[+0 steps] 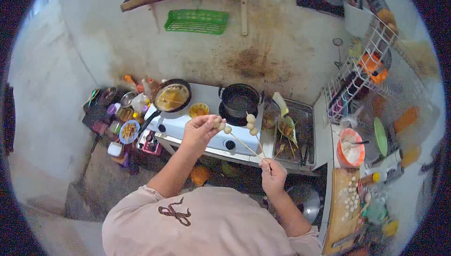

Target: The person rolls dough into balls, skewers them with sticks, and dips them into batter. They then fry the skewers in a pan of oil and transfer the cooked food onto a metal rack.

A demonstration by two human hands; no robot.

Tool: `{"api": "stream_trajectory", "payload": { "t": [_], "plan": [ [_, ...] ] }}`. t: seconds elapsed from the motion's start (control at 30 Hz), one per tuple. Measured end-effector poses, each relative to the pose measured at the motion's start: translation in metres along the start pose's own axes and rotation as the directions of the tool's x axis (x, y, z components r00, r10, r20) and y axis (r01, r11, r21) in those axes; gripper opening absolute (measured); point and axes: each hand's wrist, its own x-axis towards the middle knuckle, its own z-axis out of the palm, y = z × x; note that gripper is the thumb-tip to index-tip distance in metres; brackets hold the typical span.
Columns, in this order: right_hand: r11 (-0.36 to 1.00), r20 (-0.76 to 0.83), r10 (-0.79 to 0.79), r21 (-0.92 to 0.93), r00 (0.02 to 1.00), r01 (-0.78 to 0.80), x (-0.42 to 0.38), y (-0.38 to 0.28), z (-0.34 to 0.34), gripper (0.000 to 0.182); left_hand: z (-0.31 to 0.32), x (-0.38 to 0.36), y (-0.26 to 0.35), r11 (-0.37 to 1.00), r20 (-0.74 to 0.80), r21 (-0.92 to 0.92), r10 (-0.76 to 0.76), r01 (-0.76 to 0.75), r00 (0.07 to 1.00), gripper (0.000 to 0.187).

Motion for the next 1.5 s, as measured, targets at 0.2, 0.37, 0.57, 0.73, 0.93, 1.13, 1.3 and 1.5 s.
{"api": "stream_trajectory", "payload": {
  "t": [0.2, 0.37, 0.57, 0.73, 0.93, 1.13, 1.3, 1.5],
  "plan": [
    [0.939, 0.139, 0.153, 0.289, 0.978, -0.188, -0.008, 0.013, 0.009, 0.013, 0.016, -0.037, -0.087, 0.998, -0.005, -0.054, -0.042, 0.042, 0.999, 0.044],
    [0.981, 0.343, -0.056, 0.192, 0.938, -0.012, -0.017, 0.054, 0.041, 0.017, 0.004, -0.076, -0.132, 0.941, -0.235, 0.294, -0.099, 0.168, 0.967, 0.027],
    [0.977, 0.55, -0.194, 0.029, 0.812, 0.213, -0.006, 0.032, 0.112, 0.014, -0.063, -0.098, -0.101, 0.987, -0.713, 0.118, 0.006, 0.112, 0.701, 0.017],
    [0.925, 0.615, -0.144, -0.195, 0.775, 0.326, 0.065, 0.03, 0.193, 0.013, -0.15, -0.111, -0.032, 0.985, -0.806, 0.17, 0.136, 0.005, 0.576, 0.016],
    [0.685, 0.663, -0.168, -0.453, 0.729, 0.57, 0.223, 0.064, 0.358, 0.02, -0.244, -0.122, -0.002, 0.979, -0.786, 0.2, 0.135, 0.041, 0.603, 0.019],
    [0.466, 0.52, -0.001, -0.755, 0.854, 0.46, 0.301, 0.17, 0.503, 0.02, -0.277, -0.11, -0.008, 0.993, -0.749, 0.093, 0.021, 0.075, 0.662, 0.022],
    [0.443, 0.677, -0.107, -0.623, 0.728, 0.645, 0.25, 0.007, 0.444, 0.023, -0.285, -0.088, -0.013, 0.976, -0.729, 0.198, 0.088, 0.086, 0.679, 0.017],
    [0.912, 0.951, 0.304, -0.273, 0.058, -0.305, 0.15, -0.015, 0.365, 0.022, -0.262, -0.044, 0.007, 0.877, -0.713, 0.432, 0.189, 0.211, 0.675, 0.02]
  ]
}}
